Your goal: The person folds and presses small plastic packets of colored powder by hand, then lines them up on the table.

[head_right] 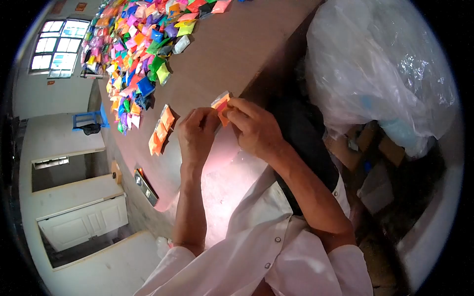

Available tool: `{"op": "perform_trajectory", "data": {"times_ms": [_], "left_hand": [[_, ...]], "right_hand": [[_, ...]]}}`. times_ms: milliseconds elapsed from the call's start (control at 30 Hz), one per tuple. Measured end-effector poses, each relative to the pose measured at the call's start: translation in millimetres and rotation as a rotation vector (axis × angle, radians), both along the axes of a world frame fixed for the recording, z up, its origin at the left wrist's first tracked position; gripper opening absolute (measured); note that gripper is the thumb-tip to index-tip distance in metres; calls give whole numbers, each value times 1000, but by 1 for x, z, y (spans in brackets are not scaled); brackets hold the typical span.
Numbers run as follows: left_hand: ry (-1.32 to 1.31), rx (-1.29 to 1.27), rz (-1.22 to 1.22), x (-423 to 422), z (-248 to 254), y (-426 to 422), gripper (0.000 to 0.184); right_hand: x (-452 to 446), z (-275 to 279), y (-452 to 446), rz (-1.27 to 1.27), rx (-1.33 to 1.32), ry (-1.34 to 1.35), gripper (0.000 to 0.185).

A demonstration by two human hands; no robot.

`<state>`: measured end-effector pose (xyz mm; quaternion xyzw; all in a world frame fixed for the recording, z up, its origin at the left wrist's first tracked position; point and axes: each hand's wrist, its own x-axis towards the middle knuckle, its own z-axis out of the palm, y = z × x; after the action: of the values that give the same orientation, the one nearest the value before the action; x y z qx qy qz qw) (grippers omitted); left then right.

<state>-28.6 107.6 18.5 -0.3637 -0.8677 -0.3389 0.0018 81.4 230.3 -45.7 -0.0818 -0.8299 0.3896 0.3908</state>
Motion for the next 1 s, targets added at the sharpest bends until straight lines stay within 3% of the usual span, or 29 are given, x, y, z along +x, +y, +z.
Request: {"op": "perform_trajectory", "data": {"times_ms": [133, 233, 433, 500, 567, 667, 733, 867, 1000], "left_hand": [[143, -28, 52, -22, -19, -9, 10], [66, -48, 128, -25, -14, -16, 8], [65, 36, 27, 4, -15, -11, 13], [115, 41, 32, -12, -25, -16, 6], [174, -24, 154, -26, -34, -24, 9], [-38, 73, 225, -18, -16, -24, 10], [-22, 113, 205, -3, -5, -20, 10], [-1, 240, 80, 19, -18, -6, 11], [29, 186, 23, 23, -26, 10, 10]], "right_hand": [[-1, -1, 0, -17, 36, -14, 24], [2, 3, 3, -4, 17, -47, 24], [1, 2, -1, -24, 34, -22, 24], [1, 2, 0, -21, 34, -32, 23], [2, 2, 1, -23, 34, -42, 23], [2, 4, 4, -51, -76, 31, 22], [8, 13, 6, 25, -304, -140, 27], [1, 6, 5, 13, -370, -60, 34], [-1, 4, 5, -17, -356, -129, 39]]}}
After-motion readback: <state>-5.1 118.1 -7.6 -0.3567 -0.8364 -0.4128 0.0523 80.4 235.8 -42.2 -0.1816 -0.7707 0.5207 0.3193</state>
